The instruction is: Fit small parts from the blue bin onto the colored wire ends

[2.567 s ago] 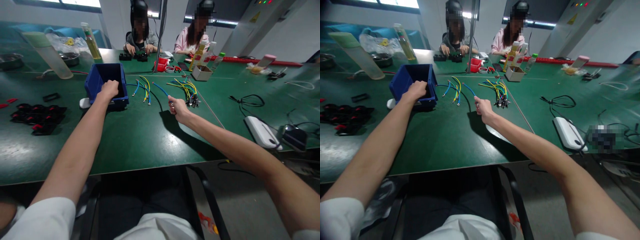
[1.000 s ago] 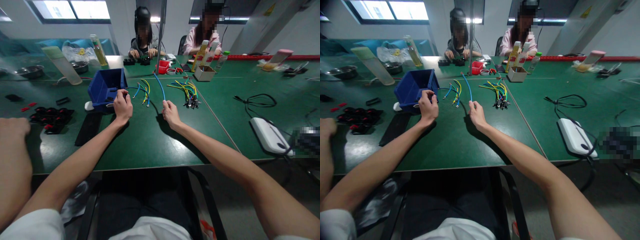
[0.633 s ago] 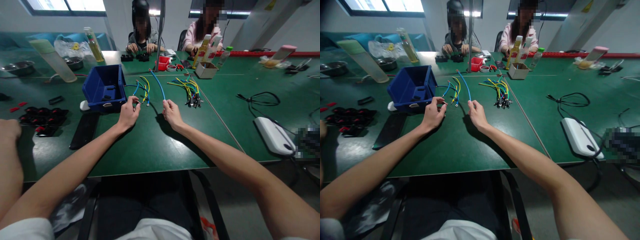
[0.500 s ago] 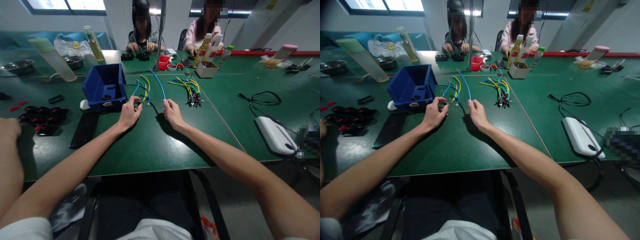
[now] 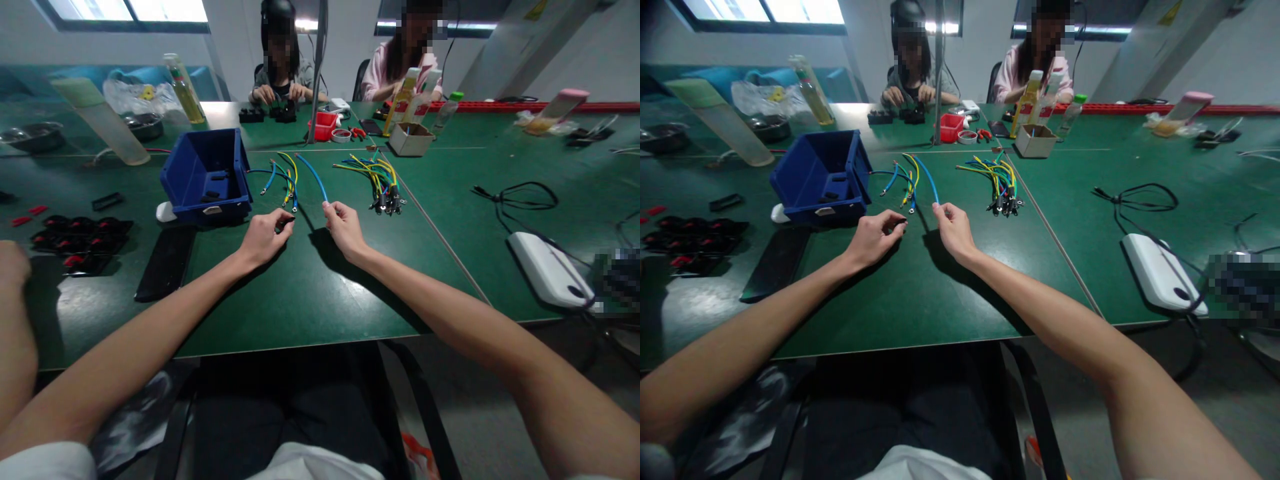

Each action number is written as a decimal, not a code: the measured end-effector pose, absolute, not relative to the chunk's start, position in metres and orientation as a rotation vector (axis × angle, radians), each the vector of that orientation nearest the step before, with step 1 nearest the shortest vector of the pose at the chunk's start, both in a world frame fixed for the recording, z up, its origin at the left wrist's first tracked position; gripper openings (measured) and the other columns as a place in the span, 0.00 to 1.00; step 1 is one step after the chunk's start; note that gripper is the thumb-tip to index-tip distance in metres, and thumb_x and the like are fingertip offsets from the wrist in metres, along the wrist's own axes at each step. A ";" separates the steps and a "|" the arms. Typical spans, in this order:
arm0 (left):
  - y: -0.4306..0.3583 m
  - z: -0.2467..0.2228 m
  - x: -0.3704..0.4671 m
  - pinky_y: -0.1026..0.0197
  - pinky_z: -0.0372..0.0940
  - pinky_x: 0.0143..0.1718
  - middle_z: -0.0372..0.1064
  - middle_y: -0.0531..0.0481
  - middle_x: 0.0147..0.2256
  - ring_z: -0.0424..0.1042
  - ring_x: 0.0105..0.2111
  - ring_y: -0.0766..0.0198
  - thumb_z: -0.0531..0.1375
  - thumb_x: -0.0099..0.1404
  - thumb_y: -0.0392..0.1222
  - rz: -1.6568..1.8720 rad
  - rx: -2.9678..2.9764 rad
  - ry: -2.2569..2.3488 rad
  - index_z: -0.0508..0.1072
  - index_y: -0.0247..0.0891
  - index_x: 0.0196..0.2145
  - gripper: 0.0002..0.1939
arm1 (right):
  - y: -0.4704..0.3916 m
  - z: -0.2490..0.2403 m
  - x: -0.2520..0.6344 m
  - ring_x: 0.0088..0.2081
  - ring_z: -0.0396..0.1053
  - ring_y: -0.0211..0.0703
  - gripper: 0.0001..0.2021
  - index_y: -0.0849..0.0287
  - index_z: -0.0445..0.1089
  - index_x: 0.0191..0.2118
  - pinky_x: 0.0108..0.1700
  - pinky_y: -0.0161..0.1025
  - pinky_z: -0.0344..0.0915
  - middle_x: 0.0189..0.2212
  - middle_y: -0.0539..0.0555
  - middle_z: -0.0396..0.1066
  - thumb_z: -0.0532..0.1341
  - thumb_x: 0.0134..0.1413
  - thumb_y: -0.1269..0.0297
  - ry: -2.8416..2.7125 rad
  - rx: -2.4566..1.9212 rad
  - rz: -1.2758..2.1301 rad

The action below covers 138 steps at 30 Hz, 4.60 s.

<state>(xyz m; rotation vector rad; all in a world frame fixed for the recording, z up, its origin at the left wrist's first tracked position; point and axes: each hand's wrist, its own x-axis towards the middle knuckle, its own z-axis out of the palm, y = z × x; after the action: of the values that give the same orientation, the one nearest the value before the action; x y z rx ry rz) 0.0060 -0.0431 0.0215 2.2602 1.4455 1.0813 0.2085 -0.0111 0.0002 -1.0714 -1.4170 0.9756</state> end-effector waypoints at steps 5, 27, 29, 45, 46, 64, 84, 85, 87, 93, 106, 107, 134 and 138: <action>-0.047 0.024 0.008 0.62 0.67 0.34 0.77 0.46 0.33 0.74 0.31 0.62 0.56 0.66 0.41 1.043 2.270 1.427 0.77 0.34 0.39 0.11 | -0.010 0.000 0.211 0.24 0.52 0.36 0.26 0.57 0.63 0.24 0.26 0.35 0.48 0.19 0.46 0.55 0.56 0.58 0.38 -1.447 -1.110 0.899; -0.055 0.025 0.015 0.59 0.69 0.39 0.78 0.46 0.37 0.74 0.33 0.62 0.59 0.65 0.40 1.096 2.305 1.381 0.78 0.35 0.41 0.11 | -0.029 0.018 0.205 0.27 0.71 0.37 0.22 0.53 0.60 0.40 0.24 0.32 0.62 0.25 0.46 0.69 0.66 0.51 0.43 -1.412 -0.922 1.121; -0.055 0.025 0.015 0.59 0.69 0.39 0.78 0.46 0.36 0.74 0.32 0.62 0.59 0.65 0.40 1.106 2.300 1.384 0.79 0.35 0.41 0.11 | -0.030 0.018 0.205 0.28 0.72 0.38 0.22 0.53 0.59 0.39 0.25 0.32 0.63 0.26 0.46 0.70 0.66 0.51 0.44 -1.401 -0.908 1.125; -0.054 0.025 0.014 0.62 0.68 0.34 0.77 0.48 0.34 0.73 0.28 0.65 0.60 0.63 0.41 1.164 2.224 1.378 0.76 0.36 0.39 0.08 | -0.034 0.019 0.204 0.27 0.72 0.39 0.20 0.56 0.61 0.29 0.24 0.34 0.64 0.24 0.49 0.72 0.69 0.48 0.47 -1.427 -0.930 1.078; -0.054 0.024 0.014 0.62 0.68 0.34 0.77 0.49 0.34 0.73 0.28 0.65 0.60 0.63 0.41 1.162 2.229 1.378 0.76 0.36 0.39 0.08 | -0.034 0.019 0.204 0.26 0.72 0.39 0.20 0.55 0.61 0.29 0.24 0.34 0.64 0.23 0.49 0.72 0.69 0.48 0.47 -1.423 -0.942 1.083; -0.054 0.025 0.015 0.62 0.69 0.35 0.78 0.48 0.34 0.73 0.30 0.64 0.59 0.63 0.40 1.124 2.254 1.374 0.76 0.36 0.37 0.07 | -0.032 0.017 0.203 0.25 0.72 0.39 0.21 0.56 0.63 0.28 0.23 0.33 0.63 0.22 0.49 0.71 0.70 0.46 0.46 -1.445 -0.971 1.093; -0.053 0.022 0.013 0.62 0.66 0.34 0.77 0.48 0.34 0.73 0.29 0.64 0.60 0.64 0.39 1.086 2.326 1.357 0.76 0.36 0.37 0.07 | -0.028 0.017 0.204 0.22 0.70 0.37 0.21 0.57 0.64 0.27 0.22 0.32 0.62 0.21 0.50 0.73 0.73 0.42 0.49 -1.434 -0.953 1.215; -0.053 0.022 0.013 0.62 0.66 0.34 0.77 0.48 0.33 0.72 0.29 0.64 0.60 0.64 0.39 1.088 2.328 1.364 0.77 0.36 0.37 0.07 | -0.028 0.018 0.204 0.22 0.70 0.37 0.22 0.57 0.64 0.26 0.22 0.32 0.62 0.21 0.50 0.73 0.73 0.41 0.49 -1.425 -0.956 1.236; -0.052 0.021 0.012 0.62 0.66 0.34 0.77 0.48 0.33 0.72 0.29 0.64 0.60 0.63 0.40 1.096 2.344 1.368 0.77 0.35 0.37 0.07 | -0.028 0.019 0.204 0.23 0.71 0.37 0.22 0.58 0.64 0.26 0.22 0.32 0.62 0.22 0.50 0.74 0.74 0.39 0.48 -1.413 -0.965 1.276; -0.051 0.019 0.011 0.63 0.65 0.33 0.78 0.47 0.35 0.73 0.29 0.64 0.60 0.64 0.40 1.130 2.390 1.330 0.78 0.35 0.38 0.08 | -0.026 0.018 0.206 0.23 0.71 0.36 0.23 0.58 0.65 0.26 0.23 0.31 0.63 0.24 0.51 0.75 0.74 0.38 0.48 -1.387 -0.969 1.324; -0.055 0.021 0.015 0.65 0.65 0.30 0.77 0.50 0.30 0.71 0.25 0.67 0.62 0.62 0.40 1.227 2.295 1.266 0.78 0.34 0.35 0.07 | -0.024 0.018 0.207 0.24 0.72 0.38 0.21 0.59 0.68 0.27 0.23 0.32 0.63 0.21 0.50 0.73 0.75 0.37 0.50 -1.454 -0.948 1.336; -0.055 0.020 0.014 0.65 0.65 0.30 0.77 0.50 0.30 0.71 0.25 0.67 0.62 0.62 0.40 1.237 2.301 1.270 0.78 0.34 0.35 0.07 | -0.024 0.018 0.208 0.24 0.72 0.38 0.21 0.59 0.68 0.27 0.23 0.32 0.63 0.21 0.50 0.73 0.76 0.36 0.50 -1.454 -0.950 1.335; -0.052 0.022 0.010 0.65 0.65 0.28 0.78 0.48 0.30 0.71 0.25 0.67 0.61 0.63 0.41 1.186 2.390 1.183 0.79 0.34 0.37 0.09 | -0.025 0.018 0.208 0.22 0.70 0.37 0.21 0.60 0.70 0.26 0.21 0.31 0.63 0.20 0.51 0.73 0.76 0.35 0.50 -1.440 -0.981 1.325; -0.052 0.022 0.010 0.65 0.64 0.27 0.77 0.49 0.28 0.70 0.23 0.68 0.61 0.62 0.41 1.179 2.343 1.172 0.79 0.34 0.36 0.09 | -0.026 0.018 0.208 0.22 0.71 0.37 0.21 0.60 0.70 0.26 0.20 0.31 0.62 0.20 0.51 0.73 0.76 0.35 0.50 -1.438 -0.966 1.330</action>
<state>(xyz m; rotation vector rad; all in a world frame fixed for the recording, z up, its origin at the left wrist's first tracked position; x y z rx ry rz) 0.0097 -0.0518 0.0220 2.3431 1.1720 1.1792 0.2082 -0.0257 0.0177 -0.9664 -1.4385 1.3298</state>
